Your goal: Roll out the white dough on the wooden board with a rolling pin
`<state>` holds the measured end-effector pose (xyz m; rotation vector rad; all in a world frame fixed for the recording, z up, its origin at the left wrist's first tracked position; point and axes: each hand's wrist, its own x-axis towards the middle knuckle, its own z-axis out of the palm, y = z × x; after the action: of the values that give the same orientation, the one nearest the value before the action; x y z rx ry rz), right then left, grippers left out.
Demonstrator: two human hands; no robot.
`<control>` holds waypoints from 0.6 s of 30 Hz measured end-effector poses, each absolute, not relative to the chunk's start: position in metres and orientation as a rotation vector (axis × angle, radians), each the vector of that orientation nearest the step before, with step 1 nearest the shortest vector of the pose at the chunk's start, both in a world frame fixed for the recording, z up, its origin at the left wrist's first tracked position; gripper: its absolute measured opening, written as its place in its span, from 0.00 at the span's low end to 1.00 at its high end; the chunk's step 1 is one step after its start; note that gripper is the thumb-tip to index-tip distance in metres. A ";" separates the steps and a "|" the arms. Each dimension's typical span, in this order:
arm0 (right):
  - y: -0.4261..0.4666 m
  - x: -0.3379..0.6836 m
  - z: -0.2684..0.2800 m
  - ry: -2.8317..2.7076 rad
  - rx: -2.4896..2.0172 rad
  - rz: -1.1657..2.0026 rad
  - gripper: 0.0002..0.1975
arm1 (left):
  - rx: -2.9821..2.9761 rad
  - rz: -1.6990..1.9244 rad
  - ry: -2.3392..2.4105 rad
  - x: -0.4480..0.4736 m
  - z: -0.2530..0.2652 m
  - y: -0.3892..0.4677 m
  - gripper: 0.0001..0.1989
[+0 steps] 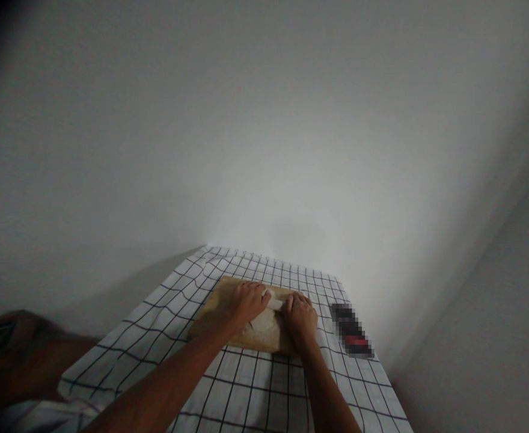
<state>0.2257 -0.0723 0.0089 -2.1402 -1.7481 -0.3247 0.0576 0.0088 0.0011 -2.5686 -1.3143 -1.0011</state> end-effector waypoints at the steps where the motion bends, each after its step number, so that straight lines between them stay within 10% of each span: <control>1: -0.073 0.226 0.009 -1.752 -2.143 -0.327 0.16 | -2.575 -0.998 -1.317 0.058 0.001 0.009 0.17; 18: -0.077 0.226 0.007 -1.715 -2.054 -0.278 0.18 | -2.555 -0.940 -1.316 0.057 0.003 0.005 0.18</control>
<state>0.2261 -0.0773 0.0066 -2.0536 -1.7153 -0.2783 0.0573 0.0046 0.0031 -2.5550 -1.3164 -0.9405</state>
